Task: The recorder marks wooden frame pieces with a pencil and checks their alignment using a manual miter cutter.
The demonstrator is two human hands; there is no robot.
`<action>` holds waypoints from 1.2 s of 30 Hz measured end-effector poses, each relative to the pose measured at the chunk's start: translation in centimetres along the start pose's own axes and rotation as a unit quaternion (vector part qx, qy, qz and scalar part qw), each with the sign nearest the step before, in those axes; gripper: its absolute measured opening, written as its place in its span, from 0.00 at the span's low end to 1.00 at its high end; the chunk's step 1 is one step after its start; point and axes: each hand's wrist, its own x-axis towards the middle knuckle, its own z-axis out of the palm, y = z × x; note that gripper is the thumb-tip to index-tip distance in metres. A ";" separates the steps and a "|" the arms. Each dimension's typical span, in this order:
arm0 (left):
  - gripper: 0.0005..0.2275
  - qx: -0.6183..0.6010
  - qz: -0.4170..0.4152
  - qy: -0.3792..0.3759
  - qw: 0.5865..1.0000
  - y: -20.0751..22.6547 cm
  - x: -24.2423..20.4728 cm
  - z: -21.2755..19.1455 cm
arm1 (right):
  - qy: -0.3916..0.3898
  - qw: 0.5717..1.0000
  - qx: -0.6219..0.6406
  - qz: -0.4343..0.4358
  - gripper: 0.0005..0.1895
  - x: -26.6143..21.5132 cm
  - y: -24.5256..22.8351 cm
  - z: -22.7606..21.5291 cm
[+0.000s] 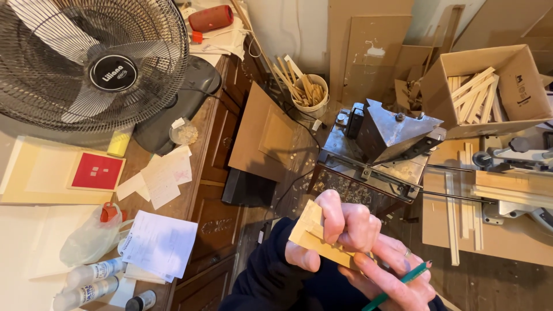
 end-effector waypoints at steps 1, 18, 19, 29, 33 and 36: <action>0.19 0.000 0.000 -0.002 1.000 0.0 0.1 -0.1 | 0.001 1.000 -0.001 -0.001 0.26 0.2 0.0 -0.1; 0.17 0.011 0.012 -0.005 1.000 -0.2 0.1 -0.1 | -0.027 0.999 0.025 0.025 0.25 0.5 -0.6 -0.6; 0.17 0.011 0.012 -0.006 1.000 0.0 0.1 -0.1 | -0.026 0.999 0.025 0.024 0.25 0.6 -0.6 -0.5; 0.18 0.015 0.004 -0.008 1.000 0.0 0.0 -0.2 | -0.011 1.000 0.018 0.012 0.25 0.7 -0.6 -0.3; 0.18 0.017 0.007 -0.004 1.000 -0.1 0.1 -0.1 | -0.017 1.000 0.023 0.012 0.24 1.5 -0.9 -0.4; 0.18 0.018 0.005 -0.011 1.000 -0.1 0.2 -0.2 | -0.023 0.999 0.023 0.012 0.24 1.0 -0.6 -0.6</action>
